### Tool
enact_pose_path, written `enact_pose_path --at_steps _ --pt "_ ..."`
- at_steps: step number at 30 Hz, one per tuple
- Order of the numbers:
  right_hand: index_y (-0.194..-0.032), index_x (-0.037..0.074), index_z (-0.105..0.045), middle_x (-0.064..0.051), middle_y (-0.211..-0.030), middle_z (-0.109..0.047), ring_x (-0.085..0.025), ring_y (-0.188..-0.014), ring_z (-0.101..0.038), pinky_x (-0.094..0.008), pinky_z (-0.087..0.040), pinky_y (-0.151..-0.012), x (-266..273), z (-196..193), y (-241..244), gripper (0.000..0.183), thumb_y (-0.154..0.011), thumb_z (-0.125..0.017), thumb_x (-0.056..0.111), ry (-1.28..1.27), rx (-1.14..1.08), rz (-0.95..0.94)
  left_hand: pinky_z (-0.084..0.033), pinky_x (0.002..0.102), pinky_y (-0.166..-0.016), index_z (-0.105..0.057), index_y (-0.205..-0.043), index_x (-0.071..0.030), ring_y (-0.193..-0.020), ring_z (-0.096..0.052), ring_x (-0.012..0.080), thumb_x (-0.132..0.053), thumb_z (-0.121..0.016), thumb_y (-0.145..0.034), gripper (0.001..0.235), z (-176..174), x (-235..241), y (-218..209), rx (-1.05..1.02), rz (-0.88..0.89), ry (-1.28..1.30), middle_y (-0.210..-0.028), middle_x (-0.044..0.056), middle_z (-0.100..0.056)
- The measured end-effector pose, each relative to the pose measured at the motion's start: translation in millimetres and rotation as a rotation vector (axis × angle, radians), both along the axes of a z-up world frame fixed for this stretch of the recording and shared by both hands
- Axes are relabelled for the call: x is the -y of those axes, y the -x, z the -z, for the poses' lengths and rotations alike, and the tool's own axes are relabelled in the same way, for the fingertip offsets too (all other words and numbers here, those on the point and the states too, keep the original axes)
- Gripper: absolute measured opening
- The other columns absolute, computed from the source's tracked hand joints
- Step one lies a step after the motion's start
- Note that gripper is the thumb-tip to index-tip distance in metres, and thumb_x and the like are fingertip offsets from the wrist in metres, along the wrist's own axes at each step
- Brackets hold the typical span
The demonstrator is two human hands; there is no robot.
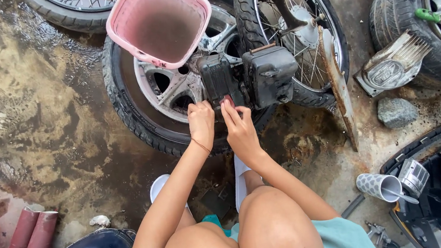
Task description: The person sits on the ground and uses a sanding block to smooth the surface of a metal part attached to a motorcycle wheel. They repeatedly rub the sandpaper against the metal component, occasionally pausing to adjust the sanding block.
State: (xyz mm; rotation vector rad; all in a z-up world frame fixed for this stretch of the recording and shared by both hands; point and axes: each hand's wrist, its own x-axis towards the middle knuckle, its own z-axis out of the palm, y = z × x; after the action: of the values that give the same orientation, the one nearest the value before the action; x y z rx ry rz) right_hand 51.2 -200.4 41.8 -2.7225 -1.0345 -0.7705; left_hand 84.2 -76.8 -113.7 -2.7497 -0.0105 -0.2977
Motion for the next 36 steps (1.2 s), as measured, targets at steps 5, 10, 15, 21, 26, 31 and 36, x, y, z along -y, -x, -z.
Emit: enact_pose_path --at_steps 5,10,15,21,26,31,36 --pt "-0.126 -0.006 -0.065 -0.021 -0.13 -0.061 -0.035 -0.103 -0.05 -0.033 -0.048 -0.078 16 11 26 0.051 -0.078 -0.054 -0.016 0.014 -0.077 0.015 -0.033 0.037 -0.041 -0.056 -0.084 -0.01 -0.064 -0.051 0.0312 -0.005 -0.054 -0.089 0.007 -16 1 0 -0.015 0.0 -0.038 -0.068 0.008 -0.05" --pt "-0.125 -0.006 -0.066 -0.021 -0.129 -0.062 -0.033 -0.104 -0.05 -0.032 -0.047 -0.075 -1 10 -5 0.05 -0.077 -0.057 -0.017 0.039 -0.021 0.025 -0.032 0.037 -0.042 -0.056 -0.084 -0.01 -0.063 -0.05 0.0307 -0.005 -0.054 -0.09 0.008 -13 2 1 -0.034 -0.003 -0.056 -0.068 0.008 -0.049" --pt "-0.115 -0.012 -0.066 -0.026 -0.12 -0.064 -0.036 -0.103 -0.052 -0.04 -0.046 -0.09 -15 -5 -25 0.042 -0.075 -0.053 -0.019 -0.033 0.092 -0.032 -0.037 0.036 -0.04 -0.056 -0.085 -0.012 -0.065 -0.053 0.0308 -0.006 -0.055 -0.088 0.007 0 -3 -1 0.031 0.003 0.029 -0.069 0.007 -0.051" --pt "-0.113 -0.015 -0.065 -0.028 -0.117 -0.067 -0.037 -0.104 -0.057 -0.044 -0.043 -0.091 36 -6 25 0.045 -0.07 -0.053 -0.02 -0.013 -0.091 -0.146 -0.037 0.035 -0.04 -0.056 -0.086 -0.012 -0.065 -0.053 0.0298 -0.007 -0.053 -0.088 0.006 4 -4 -1 0.024 0.029 0.021 -0.07 0.007 -0.052" --pt "-0.128 -0.007 -0.064 -0.023 -0.128 -0.062 -0.033 -0.102 -0.053 -0.035 -0.047 -0.079 34 -6 18 0.051 -0.08 -0.05 -0.018 -0.037 -0.027 0.066 -0.036 0.036 -0.04 -0.056 -0.086 -0.011 -0.065 -0.052 0.0302 -0.005 -0.053 -0.089 0.007 -3 -3 3 0.016 0.019 -0.012 -0.069 0.007 -0.051" --pt "-0.126 -0.006 -0.064 -0.022 -0.129 -0.062 -0.032 -0.105 -0.052 -0.035 -0.049 -0.085 13 5 -25 0.045 -0.083 -0.054 -0.014 -0.073 0.02 0.099 -0.035 0.037 -0.041 -0.057 -0.086 -0.01 -0.066 -0.051 0.0308 -0.003 -0.053 -0.087 0.007 -3 -2 6 0.01 0.015 -0.016 -0.07 0.008 -0.051" --pt "-0.125 -0.004 -0.067 -0.019 -0.127 -0.064 -0.029 -0.104 -0.053 -0.032 -0.05 -0.083 20 -5 -14 0.048 -0.079 -0.056 -0.016 -0.038 0.007 0.104 -0.036 0.036 -0.043 -0.055 -0.084 -0.011 -0.065 -0.051 0.0293 -0.004 -0.055 -0.087 0.008 -14 -3 3 0.021 0.027 0.003 -0.069 0.007 -0.049"
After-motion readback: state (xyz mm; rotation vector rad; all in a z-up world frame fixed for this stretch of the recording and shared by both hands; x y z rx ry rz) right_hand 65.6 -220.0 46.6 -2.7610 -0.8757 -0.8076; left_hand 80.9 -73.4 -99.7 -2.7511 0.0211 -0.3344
